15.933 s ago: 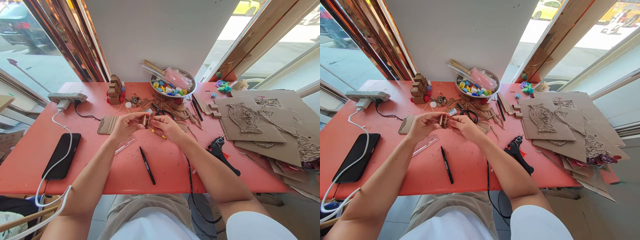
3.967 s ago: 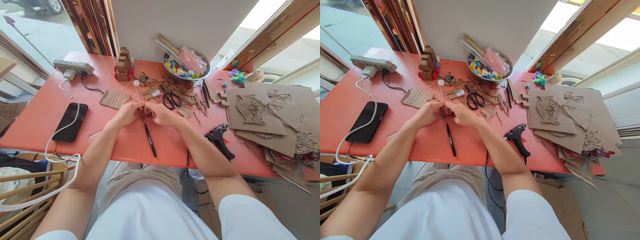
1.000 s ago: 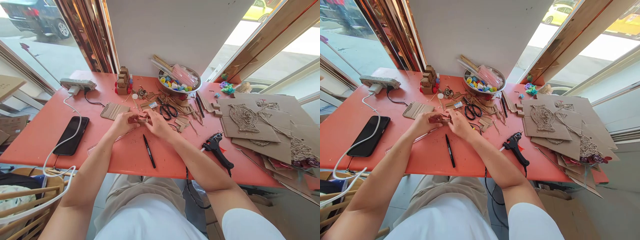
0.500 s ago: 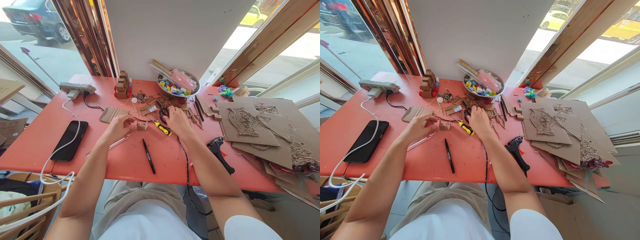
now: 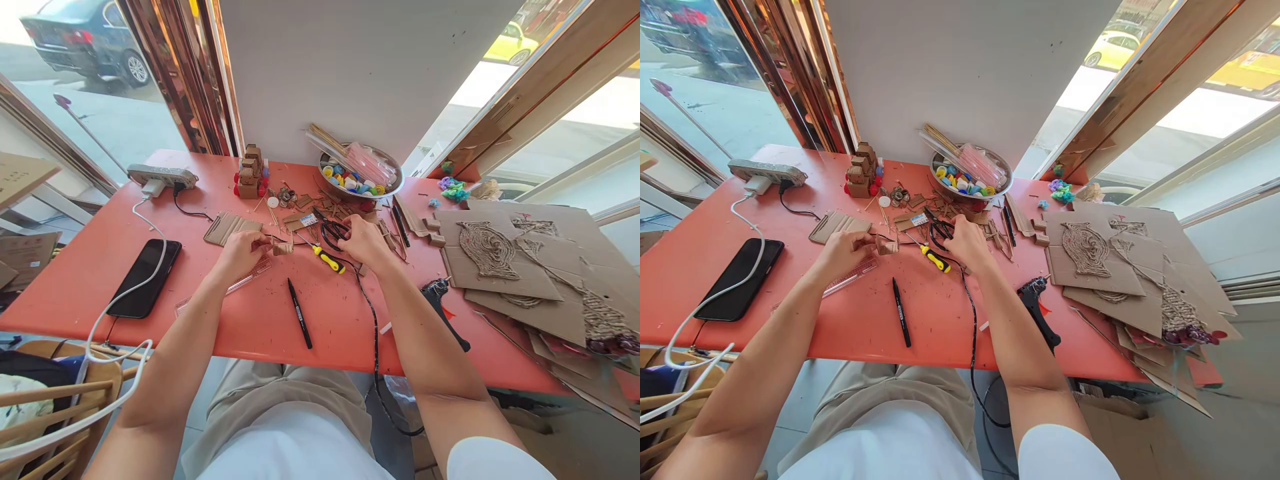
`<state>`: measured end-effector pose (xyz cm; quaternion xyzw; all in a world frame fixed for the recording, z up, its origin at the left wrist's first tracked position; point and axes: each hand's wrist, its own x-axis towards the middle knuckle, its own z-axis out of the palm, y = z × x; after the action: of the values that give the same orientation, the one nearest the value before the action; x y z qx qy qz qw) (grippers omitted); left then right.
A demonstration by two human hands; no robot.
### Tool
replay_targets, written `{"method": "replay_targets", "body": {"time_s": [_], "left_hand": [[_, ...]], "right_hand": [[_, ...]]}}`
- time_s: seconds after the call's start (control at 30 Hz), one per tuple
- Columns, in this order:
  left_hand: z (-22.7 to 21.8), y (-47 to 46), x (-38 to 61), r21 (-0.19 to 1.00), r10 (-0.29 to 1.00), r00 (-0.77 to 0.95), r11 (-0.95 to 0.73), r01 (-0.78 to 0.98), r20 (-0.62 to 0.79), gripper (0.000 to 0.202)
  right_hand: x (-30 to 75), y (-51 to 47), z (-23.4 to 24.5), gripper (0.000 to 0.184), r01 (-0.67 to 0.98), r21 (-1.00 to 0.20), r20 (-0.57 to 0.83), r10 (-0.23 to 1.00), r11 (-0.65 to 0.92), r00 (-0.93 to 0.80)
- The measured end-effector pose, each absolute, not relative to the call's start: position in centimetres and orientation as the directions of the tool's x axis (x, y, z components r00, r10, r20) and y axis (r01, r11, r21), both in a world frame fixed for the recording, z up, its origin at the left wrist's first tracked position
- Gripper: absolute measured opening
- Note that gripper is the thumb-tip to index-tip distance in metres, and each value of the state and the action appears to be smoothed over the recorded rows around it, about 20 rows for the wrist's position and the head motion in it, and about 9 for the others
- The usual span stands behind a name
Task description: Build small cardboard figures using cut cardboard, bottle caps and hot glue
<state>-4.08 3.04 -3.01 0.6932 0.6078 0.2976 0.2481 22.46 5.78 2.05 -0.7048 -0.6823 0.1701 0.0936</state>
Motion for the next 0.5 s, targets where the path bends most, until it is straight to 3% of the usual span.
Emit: {"method": "replay_targets", "body": {"time_s": [0.13,0.2,0.3,0.5], "left_hand": [[-3.0,3.2,-4.4,0.793,0.986,-0.051,-0.098,0.601,0.160,0.022],[-3.1,3.3,-4.5,0.826,0.980,-0.095,-0.094,0.556,0.176,0.023],[-3.0,3.3,-4.5,0.863,0.976,-0.136,-0.079,0.499,0.169,0.025],[-2.7,3.1,-4.2,0.908,0.963,-0.209,-0.071,0.413,0.170,0.023]], "right_hand": [[23.0,6.3,1.2,0.034,0.626,-0.776,-0.202,0.971,-0.079,-0.128],[22.7,6.2,0.9,0.032,0.410,-0.897,-0.282,0.927,-0.163,-0.247],[21.7,5.7,0.6,0.028,0.238,-0.946,-0.297,0.878,-0.218,-0.376],[20.4,4.8,0.5,0.037,0.265,-0.964,-0.136,0.835,0.012,-0.533]]}}
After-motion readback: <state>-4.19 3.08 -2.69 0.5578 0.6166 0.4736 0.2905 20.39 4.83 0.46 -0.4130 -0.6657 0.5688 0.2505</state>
